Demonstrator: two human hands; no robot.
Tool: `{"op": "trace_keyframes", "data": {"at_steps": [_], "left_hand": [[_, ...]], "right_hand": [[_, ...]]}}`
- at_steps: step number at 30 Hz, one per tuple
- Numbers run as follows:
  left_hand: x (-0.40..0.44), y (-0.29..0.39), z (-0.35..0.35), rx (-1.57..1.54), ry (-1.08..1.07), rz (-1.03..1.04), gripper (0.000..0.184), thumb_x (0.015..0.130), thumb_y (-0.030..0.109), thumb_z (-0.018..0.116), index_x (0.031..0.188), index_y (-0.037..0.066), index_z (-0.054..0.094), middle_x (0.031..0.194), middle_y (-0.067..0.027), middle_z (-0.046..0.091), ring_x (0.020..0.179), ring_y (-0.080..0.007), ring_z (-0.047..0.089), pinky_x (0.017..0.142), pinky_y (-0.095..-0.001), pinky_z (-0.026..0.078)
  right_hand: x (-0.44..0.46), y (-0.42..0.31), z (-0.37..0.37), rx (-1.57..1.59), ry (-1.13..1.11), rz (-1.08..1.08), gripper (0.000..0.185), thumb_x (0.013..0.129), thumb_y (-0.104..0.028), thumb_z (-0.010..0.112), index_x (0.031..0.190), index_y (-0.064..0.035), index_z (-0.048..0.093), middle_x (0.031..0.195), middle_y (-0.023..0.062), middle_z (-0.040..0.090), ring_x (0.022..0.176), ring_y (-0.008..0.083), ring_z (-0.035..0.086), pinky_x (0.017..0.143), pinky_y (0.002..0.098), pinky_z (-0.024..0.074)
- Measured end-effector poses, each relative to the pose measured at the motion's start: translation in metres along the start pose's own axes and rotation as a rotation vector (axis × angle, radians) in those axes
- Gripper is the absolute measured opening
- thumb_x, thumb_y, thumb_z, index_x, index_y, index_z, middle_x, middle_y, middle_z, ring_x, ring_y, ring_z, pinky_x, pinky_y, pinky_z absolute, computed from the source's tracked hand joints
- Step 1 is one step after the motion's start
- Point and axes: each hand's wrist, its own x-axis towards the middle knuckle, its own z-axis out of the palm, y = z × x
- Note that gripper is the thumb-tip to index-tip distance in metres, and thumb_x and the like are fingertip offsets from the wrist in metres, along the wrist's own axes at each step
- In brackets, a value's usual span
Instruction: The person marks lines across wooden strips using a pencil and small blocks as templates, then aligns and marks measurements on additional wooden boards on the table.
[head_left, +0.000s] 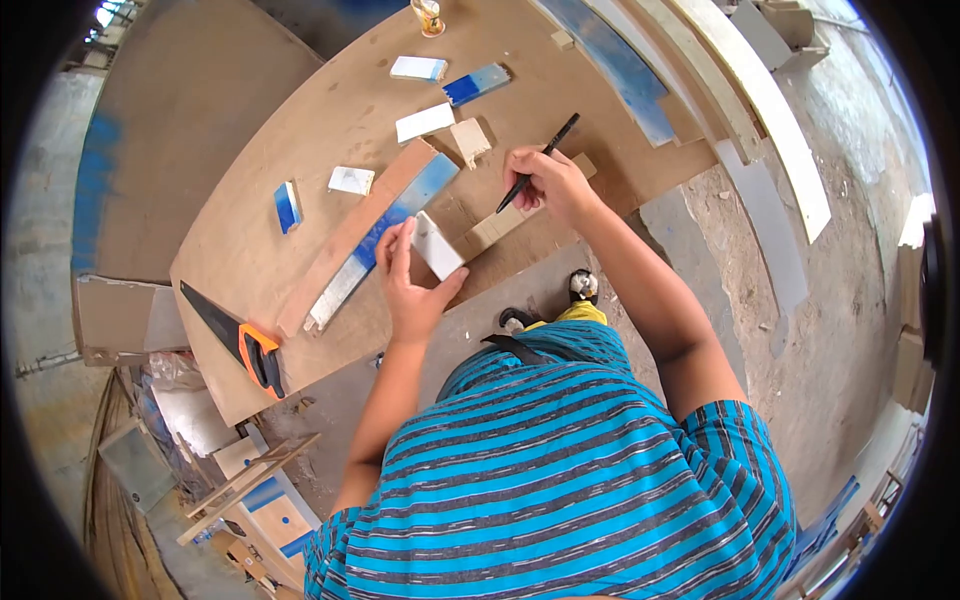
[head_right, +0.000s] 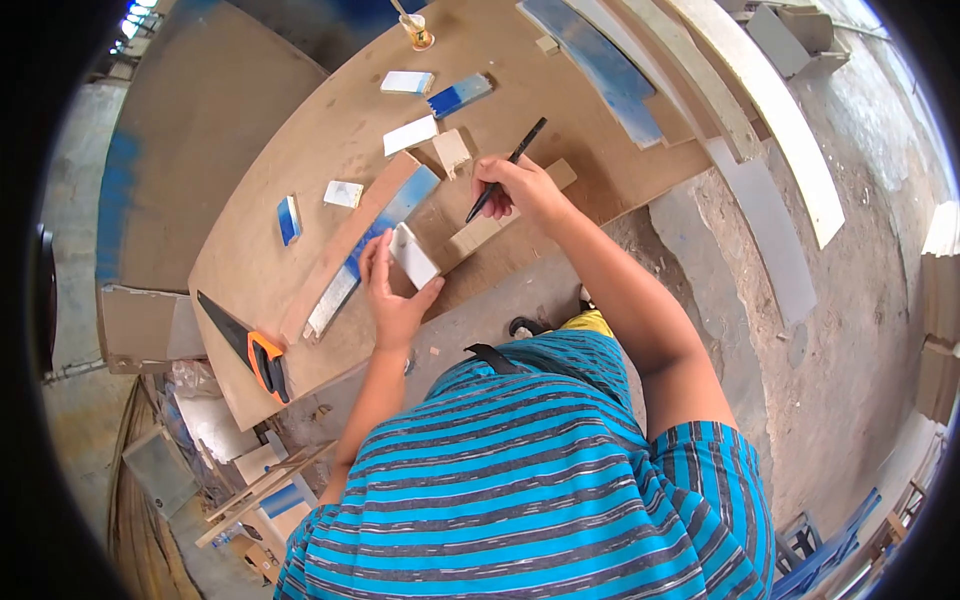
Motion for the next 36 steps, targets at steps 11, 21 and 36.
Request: {"op": "trace_keyframes", "data": {"at_steps": [11,21,36], "left_hand": [[-0.057,-0.016,-0.046,0.055,0.045,0.005,0.093,0.061,0.024,0.091,0.143,0.008,0.050,0.137,-0.0170,0.043,0.121,-0.0337,0.053,0.101,-0.0449,0.046],[-0.072,-0.020,-0.056,0.023,0.047,-0.011,0.093,0.060,0.025,0.090,0.143,0.009,0.052,0.137,-0.0146,0.045,0.122,-0.0316,0.053,0.102,-0.0425,0.045],[0.064,0.009,0.007,0.157,0.050,0.111,0.092,0.058,0.025,0.090,0.142,0.013,0.053,0.133,-0.0144,0.051,0.119,-0.0335,0.053,0.101,-0.0431,0.045]], "right_hand": [[0.034,-0.040,-0.013,-0.732,0.301,0.172,0.048,0.094,-0.044,0.056,0.072,-0.0024,0.063,0.064,0.0106,0.062,0.060,0.0199,0.062,0.057,0.0344,0.0467],[0.067,-0.048,-0.065,-1.483,0.352,0.077,0.035,0.086,-0.041,0.067,0.096,-0.0078,0.069,0.076,0.0204,0.068,0.078,0.0385,0.068,0.071,0.0478,0.0520],[0.077,-0.071,-0.079,-1.201,0.360,-0.366,0.041,0.083,-0.019,0.071,0.120,-0.0043,0.065,0.103,0.0181,0.067,0.090,0.0368,0.066,0.078,0.0426,0.0540]]}}
